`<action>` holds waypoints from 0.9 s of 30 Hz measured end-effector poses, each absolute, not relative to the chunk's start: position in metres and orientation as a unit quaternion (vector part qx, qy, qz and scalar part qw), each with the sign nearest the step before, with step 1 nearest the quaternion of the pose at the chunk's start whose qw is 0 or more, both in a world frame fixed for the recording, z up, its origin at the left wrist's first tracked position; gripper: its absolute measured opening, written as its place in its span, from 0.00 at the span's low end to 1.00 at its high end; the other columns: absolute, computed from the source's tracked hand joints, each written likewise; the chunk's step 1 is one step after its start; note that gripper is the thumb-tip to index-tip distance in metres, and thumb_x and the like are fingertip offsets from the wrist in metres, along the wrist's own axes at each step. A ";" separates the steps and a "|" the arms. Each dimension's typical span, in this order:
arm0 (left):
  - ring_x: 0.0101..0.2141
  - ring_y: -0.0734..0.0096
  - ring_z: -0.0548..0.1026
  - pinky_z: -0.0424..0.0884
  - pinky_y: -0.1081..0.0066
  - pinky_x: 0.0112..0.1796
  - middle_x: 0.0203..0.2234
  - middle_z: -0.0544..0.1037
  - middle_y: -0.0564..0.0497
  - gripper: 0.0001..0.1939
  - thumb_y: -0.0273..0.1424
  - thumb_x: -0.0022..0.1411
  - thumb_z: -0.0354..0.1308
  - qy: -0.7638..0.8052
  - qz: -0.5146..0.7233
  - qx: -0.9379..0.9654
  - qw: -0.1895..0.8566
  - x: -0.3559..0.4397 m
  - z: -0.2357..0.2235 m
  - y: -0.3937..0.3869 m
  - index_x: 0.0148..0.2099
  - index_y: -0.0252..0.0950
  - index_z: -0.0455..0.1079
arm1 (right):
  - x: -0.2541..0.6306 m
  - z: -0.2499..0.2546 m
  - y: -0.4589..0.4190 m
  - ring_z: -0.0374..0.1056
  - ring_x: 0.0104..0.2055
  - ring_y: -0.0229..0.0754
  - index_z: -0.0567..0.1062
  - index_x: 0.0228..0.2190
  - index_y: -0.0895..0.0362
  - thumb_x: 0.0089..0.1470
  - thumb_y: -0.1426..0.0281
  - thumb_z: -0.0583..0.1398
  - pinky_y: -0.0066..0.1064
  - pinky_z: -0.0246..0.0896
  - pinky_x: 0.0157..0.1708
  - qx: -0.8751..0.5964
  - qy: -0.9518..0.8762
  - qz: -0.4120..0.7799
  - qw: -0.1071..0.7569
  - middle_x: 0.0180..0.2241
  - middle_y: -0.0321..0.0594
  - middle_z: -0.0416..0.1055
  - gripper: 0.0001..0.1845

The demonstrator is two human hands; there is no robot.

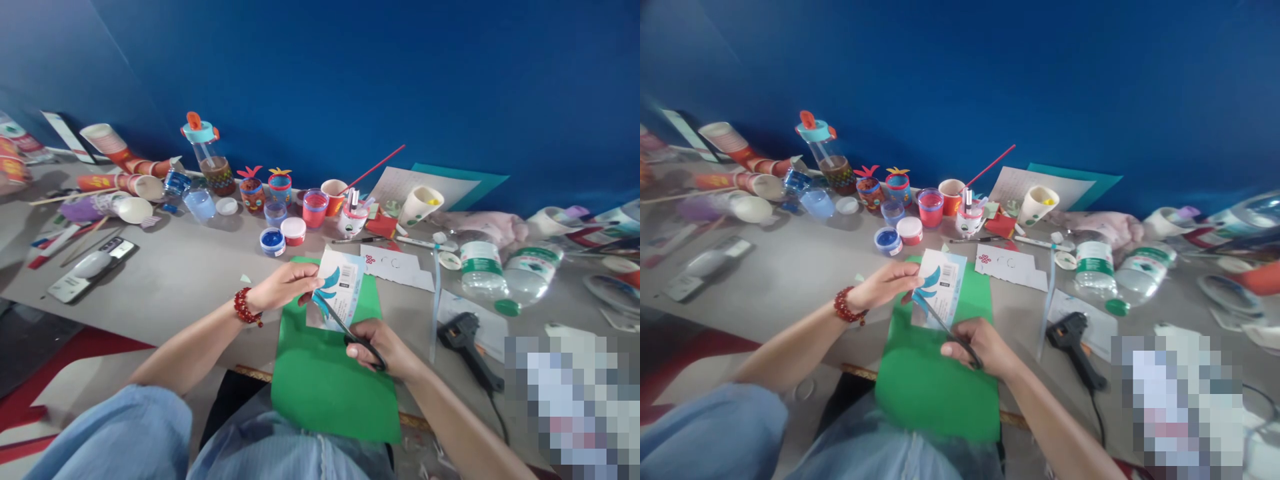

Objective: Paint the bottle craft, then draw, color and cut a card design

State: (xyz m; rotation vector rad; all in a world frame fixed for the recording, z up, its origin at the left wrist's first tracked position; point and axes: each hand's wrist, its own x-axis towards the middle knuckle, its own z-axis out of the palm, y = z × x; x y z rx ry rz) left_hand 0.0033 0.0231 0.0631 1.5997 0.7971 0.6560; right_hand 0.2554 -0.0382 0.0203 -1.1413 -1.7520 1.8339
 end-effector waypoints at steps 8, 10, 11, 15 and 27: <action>0.20 0.79 0.66 0.59 0.77 0.23 0.19 0.62 0.58 0.20 0.43 0.67 0.51 0.345 0.279 0.687 0.576 0.003 0.064 0.023 0.26 0.36 0.57 | 0.256 0.020 -0.036 0.49 0.14 0.30 0.60 0.14 0.56 0.43 0.37 0.61 0.25 0.40 0.15 -0.405 -0.645 0.623 0.179 0.10 0.31 0.57 0.36; 0.20 0.79 0.66 0.59 0.77 0.23 0.19 0.62 0.58 0.20 0.43 0.67 0.51 0.343 0.280 0.687 0.577 0.003 0.063 0.023 0.26 0.36 0.57 | 0.256 0.020 -0.036 0.49 0.14 0.29 0.60 0.14 0.56 0.43 0.37 0.61 0.25 0.39 0.14 -0.405 -0.647 0.621 0.180 0.10 0.31 0.57 0.36; 0.20 0.79 0.66 0.60 0.77 0.23 0.19 0.62 0.58 0.20 0.43 0.67 0.51 0.342 0.280 0.686 0.577 0.003 0.063 0.023 0.27 0.36 0.57 | 0.256 0.020 -0.036 0.49 0.14 0.29 0.60 0.14 0.56 0.42 0.37 0.62 0.25 0.39 0.14 -0.405 -0.646 0.622 0.181 0.10 0.31 0.57 0.36; 0.20 0.79 0.66 0.59 0.77 0.23 0.19 0.62 0.58 0.20 0.42 0.67 0.51 0.342 0.283 0.687 0.575 0.003 0.064 0.022 0.26 0.36 0.57 | 0.257 0.019 -0.036 0.51 0.13 0.29 0.62 0.15 0.56 0.42 0.38 0.63 0.25 0.41 0.14 -0.397 -0.628 0.648 0.168 0.10 0.31 0.59 0.35; 0.20 0.79 0.66 0.60 0.77 0.23 0.19 0.61 0.58 0.20 0.41 0.67 0.52 0.337 0.286 0.681 0.584 0.004 0.065 0.022 0.26 0.36 0.56 | 0.258 0.022 -0.035 0.52 0.13 0.30 0.64 0.14 0.57 0.44 0.38 0.61 0.25 0.41 0.15 -0.380 -0.631 0.658 0.158 0.10 0.34 0.61 0.35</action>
